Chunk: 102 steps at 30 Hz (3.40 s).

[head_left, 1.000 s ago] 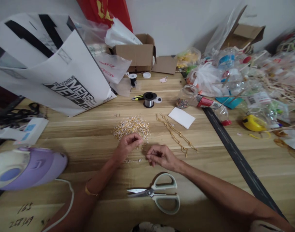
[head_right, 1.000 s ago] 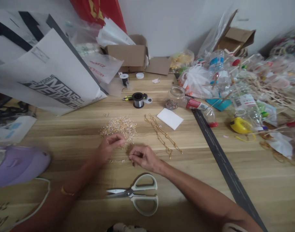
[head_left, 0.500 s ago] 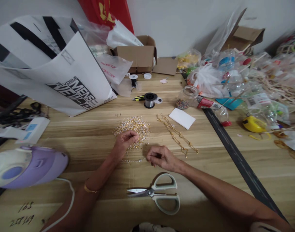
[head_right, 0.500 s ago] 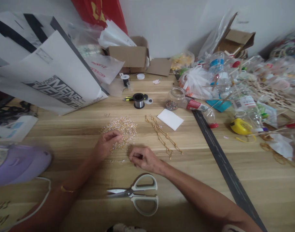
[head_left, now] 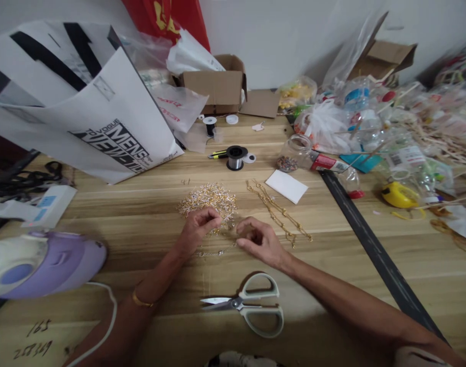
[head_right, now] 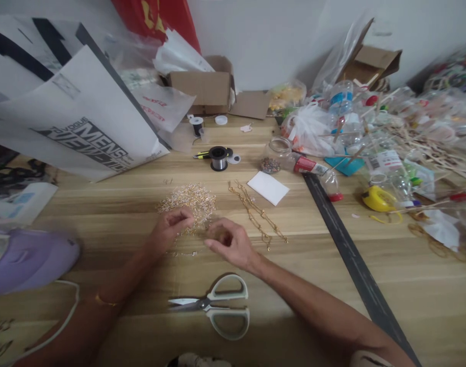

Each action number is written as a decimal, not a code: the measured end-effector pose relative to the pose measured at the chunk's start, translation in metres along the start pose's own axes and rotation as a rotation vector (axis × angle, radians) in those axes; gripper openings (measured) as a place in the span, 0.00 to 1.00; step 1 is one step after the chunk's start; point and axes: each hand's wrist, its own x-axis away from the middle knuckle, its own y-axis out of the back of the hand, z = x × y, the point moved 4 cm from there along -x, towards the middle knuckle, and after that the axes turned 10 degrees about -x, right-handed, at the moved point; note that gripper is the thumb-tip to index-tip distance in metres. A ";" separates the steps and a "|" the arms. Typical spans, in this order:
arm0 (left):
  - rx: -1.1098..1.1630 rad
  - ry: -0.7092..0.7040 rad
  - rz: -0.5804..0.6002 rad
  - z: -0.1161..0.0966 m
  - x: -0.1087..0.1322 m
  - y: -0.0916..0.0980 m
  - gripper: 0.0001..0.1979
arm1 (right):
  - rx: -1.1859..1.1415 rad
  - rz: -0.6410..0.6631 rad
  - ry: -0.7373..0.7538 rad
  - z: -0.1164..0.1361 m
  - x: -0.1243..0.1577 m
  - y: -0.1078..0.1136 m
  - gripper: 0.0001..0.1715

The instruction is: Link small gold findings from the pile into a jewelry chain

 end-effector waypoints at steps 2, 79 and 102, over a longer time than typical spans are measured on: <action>-0.030 -0.038 0.042 -0.002 0.002 -0.006 0.10 | -0.111 -0.060 -0.055 -0.001 -0.001 0.001 0.16; -0.899 -0.518 0.032 -0.006 0.008 -0.020 0.08 | -0.167 0.014 -0.301 -0.026 -0.002 -0.018 0.25; -1.126 -0.166 -0.312 0.027 -0.016 0.049 0.08 | -0.098 0.045 -0.258 -0.028 0.002 -0.016 0.20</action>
